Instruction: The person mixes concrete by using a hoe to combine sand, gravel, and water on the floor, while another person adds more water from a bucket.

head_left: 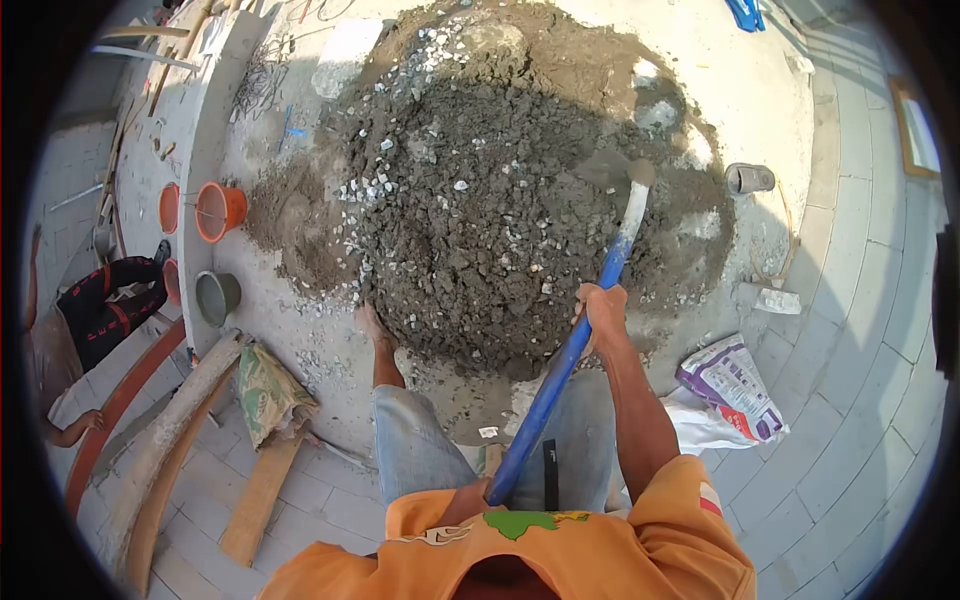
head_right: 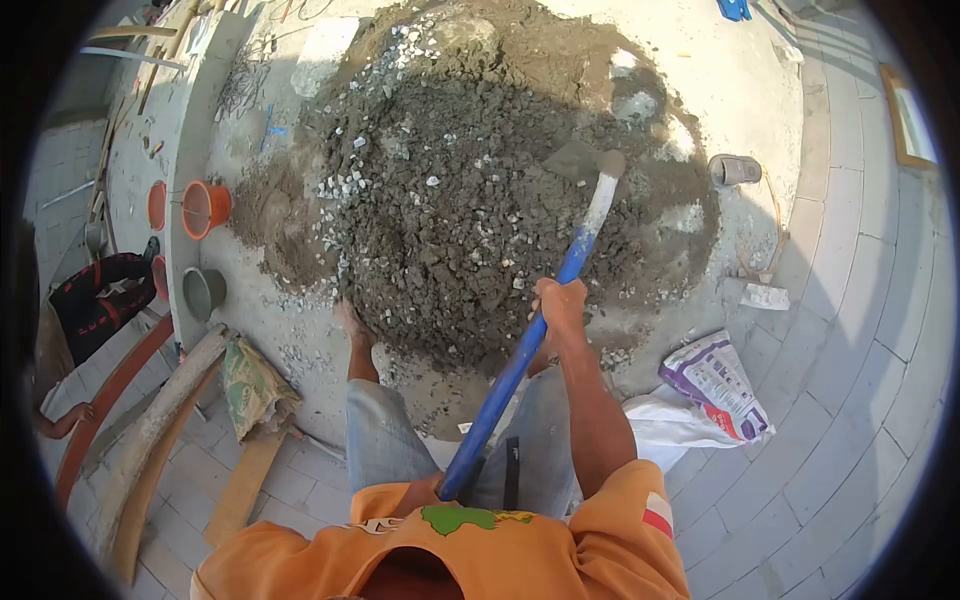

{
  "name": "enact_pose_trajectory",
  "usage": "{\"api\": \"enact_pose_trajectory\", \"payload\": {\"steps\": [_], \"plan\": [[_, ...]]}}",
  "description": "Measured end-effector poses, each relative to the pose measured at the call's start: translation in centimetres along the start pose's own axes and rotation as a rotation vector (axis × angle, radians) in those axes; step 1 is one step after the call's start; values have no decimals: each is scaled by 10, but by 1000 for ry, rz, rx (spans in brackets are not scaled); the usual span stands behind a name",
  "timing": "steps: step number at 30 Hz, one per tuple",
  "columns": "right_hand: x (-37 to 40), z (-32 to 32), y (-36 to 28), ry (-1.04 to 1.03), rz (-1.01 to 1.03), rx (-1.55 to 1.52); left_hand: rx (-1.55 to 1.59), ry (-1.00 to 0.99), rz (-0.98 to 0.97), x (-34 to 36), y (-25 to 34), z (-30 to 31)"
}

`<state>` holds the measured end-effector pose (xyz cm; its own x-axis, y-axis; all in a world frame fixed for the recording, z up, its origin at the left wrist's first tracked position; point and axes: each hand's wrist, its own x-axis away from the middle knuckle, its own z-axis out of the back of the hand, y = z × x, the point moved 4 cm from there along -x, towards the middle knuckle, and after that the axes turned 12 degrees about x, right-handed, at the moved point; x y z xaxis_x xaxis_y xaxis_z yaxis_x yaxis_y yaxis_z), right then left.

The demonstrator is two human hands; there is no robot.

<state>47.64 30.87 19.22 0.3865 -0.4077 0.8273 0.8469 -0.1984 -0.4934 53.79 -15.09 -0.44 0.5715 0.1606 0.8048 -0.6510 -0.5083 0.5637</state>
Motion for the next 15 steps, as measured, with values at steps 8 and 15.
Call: {"api": "enact_pose_trajectory", "payload": {"steps": [8, 15], "plan": [[17, 16, -13, 219, 130, -52, -842, -373, 172, 232, 3, -102], [-43, 4, -191, 262, 453, 13, -889, -600, -64, 212, 34, -247]]}}
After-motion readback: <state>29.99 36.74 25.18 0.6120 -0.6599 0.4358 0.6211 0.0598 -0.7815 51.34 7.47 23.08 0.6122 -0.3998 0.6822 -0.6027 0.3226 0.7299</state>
